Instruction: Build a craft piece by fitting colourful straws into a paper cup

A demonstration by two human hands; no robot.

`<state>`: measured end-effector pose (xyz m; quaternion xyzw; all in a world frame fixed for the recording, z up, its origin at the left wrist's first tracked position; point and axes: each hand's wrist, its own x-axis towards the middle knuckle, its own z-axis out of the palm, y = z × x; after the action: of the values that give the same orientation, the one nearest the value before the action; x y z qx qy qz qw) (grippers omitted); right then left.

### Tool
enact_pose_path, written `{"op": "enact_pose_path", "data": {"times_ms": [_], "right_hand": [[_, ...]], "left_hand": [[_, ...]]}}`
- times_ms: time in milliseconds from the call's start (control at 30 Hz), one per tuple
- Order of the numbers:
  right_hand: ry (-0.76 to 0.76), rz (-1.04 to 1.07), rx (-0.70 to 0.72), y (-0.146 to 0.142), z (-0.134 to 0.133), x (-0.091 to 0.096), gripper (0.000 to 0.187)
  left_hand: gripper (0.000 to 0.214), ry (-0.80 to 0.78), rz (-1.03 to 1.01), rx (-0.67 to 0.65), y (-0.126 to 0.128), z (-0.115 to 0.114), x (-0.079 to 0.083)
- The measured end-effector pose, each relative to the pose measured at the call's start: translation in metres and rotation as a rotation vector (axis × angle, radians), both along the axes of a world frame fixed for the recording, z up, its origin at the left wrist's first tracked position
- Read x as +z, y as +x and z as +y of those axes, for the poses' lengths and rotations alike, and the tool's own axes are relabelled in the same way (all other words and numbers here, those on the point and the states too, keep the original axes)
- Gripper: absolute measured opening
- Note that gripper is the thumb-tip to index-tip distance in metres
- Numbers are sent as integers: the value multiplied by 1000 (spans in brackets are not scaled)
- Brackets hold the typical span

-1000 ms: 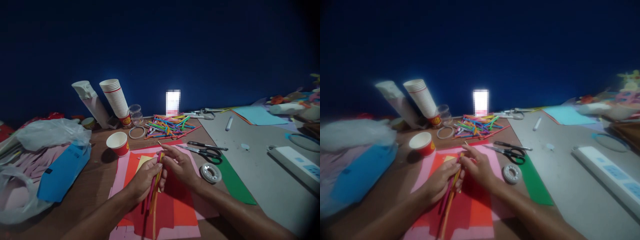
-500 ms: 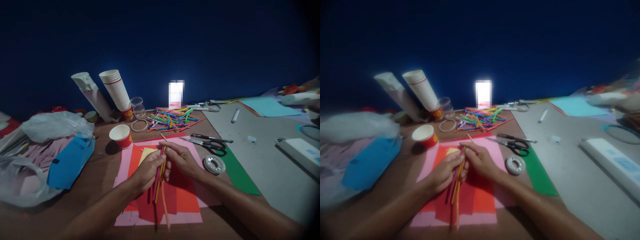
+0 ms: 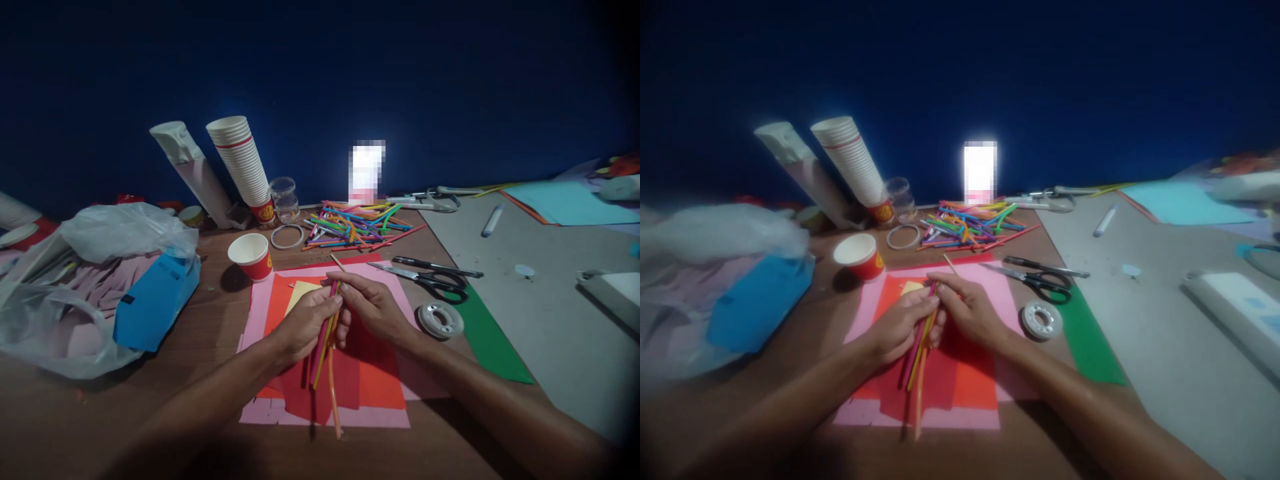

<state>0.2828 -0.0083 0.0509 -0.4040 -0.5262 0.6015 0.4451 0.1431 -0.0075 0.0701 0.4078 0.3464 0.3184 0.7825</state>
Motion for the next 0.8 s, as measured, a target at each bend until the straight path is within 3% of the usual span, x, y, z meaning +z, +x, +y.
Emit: {"op": "enact_pose_path", "data": {"times_ms": [233, 800], "right_hand": [[-27, 158, 112, -1, -2, 0, 50], [47, 124, 187, 3, -3, 3, 46]], "left_hand": [[15, -5, 2, 39, 1, -3, 1], [14, 10, -24, 61, 2, -5, 4]]}}
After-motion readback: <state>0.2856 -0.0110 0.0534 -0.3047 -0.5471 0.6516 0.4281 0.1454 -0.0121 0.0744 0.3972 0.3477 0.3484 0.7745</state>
